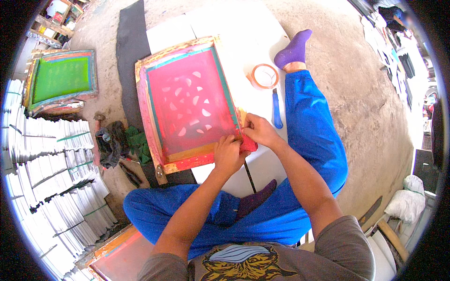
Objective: The person sits on the floor and applies masking tape around the edges of a red screen printing frame. They repeatedly tear and press tape along each side, smoothing it down with their fingers.
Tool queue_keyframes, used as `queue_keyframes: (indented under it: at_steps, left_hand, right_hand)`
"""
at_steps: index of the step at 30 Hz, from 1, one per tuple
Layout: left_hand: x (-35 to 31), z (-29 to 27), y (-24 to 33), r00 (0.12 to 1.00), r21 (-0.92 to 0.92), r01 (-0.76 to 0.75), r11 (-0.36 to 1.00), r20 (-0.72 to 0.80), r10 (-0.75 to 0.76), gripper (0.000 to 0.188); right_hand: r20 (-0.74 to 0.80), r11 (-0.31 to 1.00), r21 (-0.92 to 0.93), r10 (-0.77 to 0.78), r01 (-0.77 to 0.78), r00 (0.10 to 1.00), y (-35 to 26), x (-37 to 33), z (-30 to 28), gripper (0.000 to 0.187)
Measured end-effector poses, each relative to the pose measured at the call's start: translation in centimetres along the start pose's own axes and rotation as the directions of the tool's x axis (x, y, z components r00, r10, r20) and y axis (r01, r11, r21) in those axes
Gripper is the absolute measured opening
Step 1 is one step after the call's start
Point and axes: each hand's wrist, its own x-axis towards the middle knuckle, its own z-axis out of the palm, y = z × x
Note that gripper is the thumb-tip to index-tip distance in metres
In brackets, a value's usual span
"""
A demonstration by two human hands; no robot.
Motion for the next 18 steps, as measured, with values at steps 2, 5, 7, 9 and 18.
queue_keyframes:
  at_steps: [2,5,7,9,18]
  left_hand:
    - [0.2,-0.6,0.6,0.998,0.015,0.031,0.999,0.062,-0.032,0.045]
    - [-0.2,-0.4,-0.2,0.999,-0.027,0.022,0.999,0.042,-0.021,0.050]
    - [-0.7,-1.2,-0.6,0.998,-0.027,-0.009,1.000,0.054,0.011,0.057]
    - [-1.8,-1.9,-1.7,0.997,-0.003,-0.019,1.000,0.069,0.019,0.064]
    - [-7.4,-9.9,-10.3,0.953,0.336,0.126,0.933,0.219,-0.207,0.078]
  right_hand:
    - [0.009,1.000,-0.023,0.002,-0.002,1.000,-0.4,-0.1,-0.1,0.029]
    - [-0.002,0.979,-0.203,0.006,-0.006,1.000,-3.4,-0.7,-0.7,0.026]
    - [-0.037,0.930,-0.338,-0.167,0.145,0.985,-5.1,-1.9,-0.5,0.023]
    - [0.031,0.883,-0.396,-0.263,0.253,0.964,-6.5,-2.8,0.5,0.022]
    - [0.439,0.761,-0.573,-0.030,0.306,0.898,-9.5,-0.8,5.5,0.042]
